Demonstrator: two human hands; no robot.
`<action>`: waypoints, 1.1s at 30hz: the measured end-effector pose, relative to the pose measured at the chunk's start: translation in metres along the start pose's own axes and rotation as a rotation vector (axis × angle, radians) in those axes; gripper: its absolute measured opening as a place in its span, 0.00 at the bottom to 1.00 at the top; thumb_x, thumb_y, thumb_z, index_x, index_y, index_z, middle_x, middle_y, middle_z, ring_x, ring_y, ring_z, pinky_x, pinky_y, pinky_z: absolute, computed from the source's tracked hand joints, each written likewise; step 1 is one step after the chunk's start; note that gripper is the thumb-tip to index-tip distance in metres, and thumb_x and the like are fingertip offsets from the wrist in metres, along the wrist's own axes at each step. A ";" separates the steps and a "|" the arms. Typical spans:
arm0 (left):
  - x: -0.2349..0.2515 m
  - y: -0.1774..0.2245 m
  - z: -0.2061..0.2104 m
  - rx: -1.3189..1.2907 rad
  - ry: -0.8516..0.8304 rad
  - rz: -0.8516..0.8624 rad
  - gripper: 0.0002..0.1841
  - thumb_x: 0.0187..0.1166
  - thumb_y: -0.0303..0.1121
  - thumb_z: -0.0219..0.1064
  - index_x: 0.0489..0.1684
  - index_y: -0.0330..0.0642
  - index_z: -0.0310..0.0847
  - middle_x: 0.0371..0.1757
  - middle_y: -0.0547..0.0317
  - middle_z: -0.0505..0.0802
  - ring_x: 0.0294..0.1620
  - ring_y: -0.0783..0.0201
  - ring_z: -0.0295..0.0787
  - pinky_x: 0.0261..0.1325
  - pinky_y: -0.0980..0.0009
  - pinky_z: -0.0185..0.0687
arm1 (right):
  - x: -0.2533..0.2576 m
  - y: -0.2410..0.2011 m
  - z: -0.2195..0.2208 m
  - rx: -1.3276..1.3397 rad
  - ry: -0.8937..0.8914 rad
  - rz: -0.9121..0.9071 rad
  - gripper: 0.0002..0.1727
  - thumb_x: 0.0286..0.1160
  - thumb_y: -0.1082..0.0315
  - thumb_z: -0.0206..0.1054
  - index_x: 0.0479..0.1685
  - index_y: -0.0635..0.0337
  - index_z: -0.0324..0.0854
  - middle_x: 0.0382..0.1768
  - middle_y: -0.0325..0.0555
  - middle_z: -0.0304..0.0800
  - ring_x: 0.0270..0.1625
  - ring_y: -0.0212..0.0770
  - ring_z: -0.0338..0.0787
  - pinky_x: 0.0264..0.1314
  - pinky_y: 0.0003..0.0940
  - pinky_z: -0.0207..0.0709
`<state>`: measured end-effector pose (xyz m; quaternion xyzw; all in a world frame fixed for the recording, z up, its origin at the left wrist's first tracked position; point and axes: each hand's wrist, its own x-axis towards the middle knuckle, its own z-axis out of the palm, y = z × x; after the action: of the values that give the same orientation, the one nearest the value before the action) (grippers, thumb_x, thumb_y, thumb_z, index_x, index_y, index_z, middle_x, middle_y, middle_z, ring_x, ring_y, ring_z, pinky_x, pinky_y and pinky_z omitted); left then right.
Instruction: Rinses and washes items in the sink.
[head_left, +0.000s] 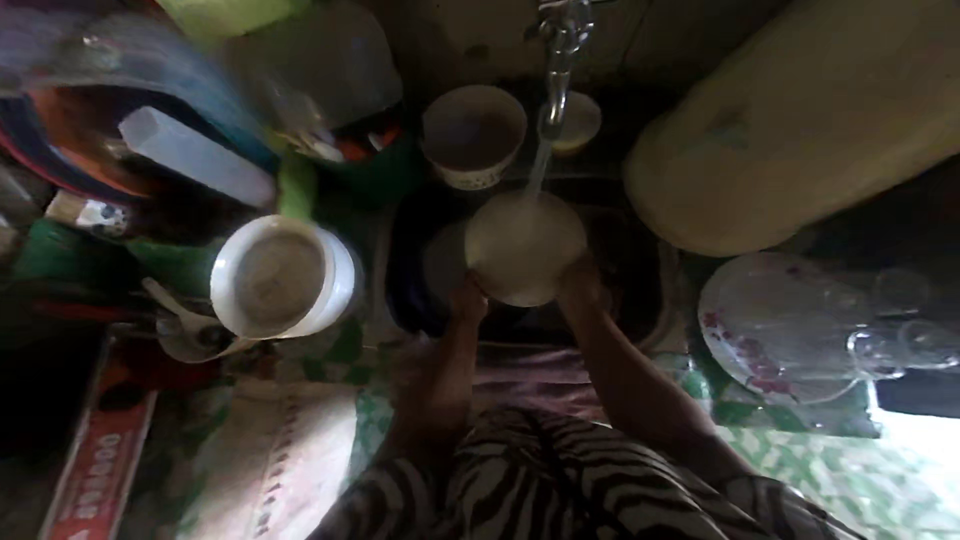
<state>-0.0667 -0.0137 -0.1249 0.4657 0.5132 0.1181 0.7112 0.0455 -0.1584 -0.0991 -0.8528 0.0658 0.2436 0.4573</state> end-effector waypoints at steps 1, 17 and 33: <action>0.004 0.002 0.006 -0.109 0.011 -0.020 0.21 0.93 0.41 0.54 0.70 0.33 0.76 0.62 0.42 0.86 0.58 0.53 0.84 0.62 0.54 0.82 | -0.003 -0.001 0.000 0.054 0.028 0.052 0.27 0.96 0.62 0.44 0.88 0.67 0.58 0.81 0.68 0.69 0.82 0.61 0.73 0.83 0.56 0.68; 0.014 0.014 0.046 -0.180 -0.037 -0.107 0.29 0.91 0.55 0.53 0.70 0.37 0.79 0.63 0.43 0.89 0.62 0.51 0.87 0.64 0.49 0.84 | 0.020 0.017 -0.004 0.278 0.297 -0.037 0.27 0.97 0.55 0.42 0.81 0.63 0.69 0.73 0.61 0.80 0.76 0.53 0.80 0.77 0.52 0.75; 0.024 0.028 0.047 0.088 -0.032 -0.022 0.31 0.94 0.54 0.45 0.75 0.34 0.74 0.66 0.34 0.85 0.65 0.45 0.84 0.64 0.45 0.83 | 0.016 0.013 -0.001 0.445 0.327 -0.012 0.29 0.98 0.53 0.37 0.82 0.62 0.67 0.73 0.59 0.79 0.75 0.51 0.81 0.76 0.51 0.76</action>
<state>-0.0079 -0.0091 -0.1158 0.4926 0.5115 0.0799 0.6995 0.0557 -0.1644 -0.1162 -0.7598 0.1856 0.0798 0.6180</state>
